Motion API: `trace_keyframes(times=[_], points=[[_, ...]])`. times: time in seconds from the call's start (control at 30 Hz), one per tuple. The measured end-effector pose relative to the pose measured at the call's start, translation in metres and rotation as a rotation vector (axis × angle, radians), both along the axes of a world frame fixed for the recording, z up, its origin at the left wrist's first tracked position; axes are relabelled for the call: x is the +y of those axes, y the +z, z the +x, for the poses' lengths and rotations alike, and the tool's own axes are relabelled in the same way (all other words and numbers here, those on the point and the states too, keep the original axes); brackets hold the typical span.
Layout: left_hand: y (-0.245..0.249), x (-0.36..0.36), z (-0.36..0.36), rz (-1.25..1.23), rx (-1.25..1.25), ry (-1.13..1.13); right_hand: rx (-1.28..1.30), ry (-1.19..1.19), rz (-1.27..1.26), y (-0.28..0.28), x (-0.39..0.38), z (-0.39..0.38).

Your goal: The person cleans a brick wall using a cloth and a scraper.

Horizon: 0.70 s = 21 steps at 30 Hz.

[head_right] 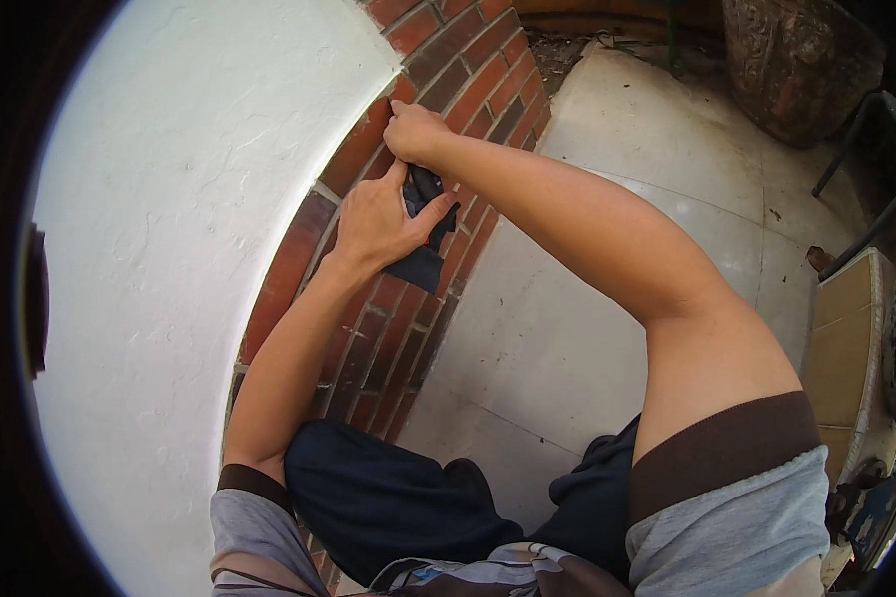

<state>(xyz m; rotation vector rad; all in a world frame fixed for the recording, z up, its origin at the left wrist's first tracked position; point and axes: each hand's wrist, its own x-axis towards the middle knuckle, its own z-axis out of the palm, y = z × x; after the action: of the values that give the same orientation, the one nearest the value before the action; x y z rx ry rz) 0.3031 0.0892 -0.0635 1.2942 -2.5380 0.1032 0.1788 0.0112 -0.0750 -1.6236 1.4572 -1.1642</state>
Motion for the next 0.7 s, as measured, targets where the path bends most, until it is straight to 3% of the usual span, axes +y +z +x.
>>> trace_keyframes(times=[0.07, 0.17, 0.3, 0.5, 0.7], points=[[0.0, 0.0, 0.001, -0.009, -0.001, -0.003, 0.054, 0.002, 0.014, 0.002, 0.001, 0.001], [0.001, -0.003, -0.001, -0.027, 0.029, 0.01, -0.151, -0.026, 0.041, 0.002, -0.01, 0.003], [0.002, 0.0, -0.002, 0.02, 0.034, 0.004, 0.022, -0.014, -0.044, -0.001, -0.008, -0.001], [-0.002, 0.004, 0.001, -0.005, 0.042, 0.007, -0.062, -0.033, 0.014, 0.004, 0.003, 0.004], [-0.002, 0.009, 0.003, -0.008, 0.006, -0.012, 0.067, -0.003, -0.088, -0.003, 0.008, 0.006]])
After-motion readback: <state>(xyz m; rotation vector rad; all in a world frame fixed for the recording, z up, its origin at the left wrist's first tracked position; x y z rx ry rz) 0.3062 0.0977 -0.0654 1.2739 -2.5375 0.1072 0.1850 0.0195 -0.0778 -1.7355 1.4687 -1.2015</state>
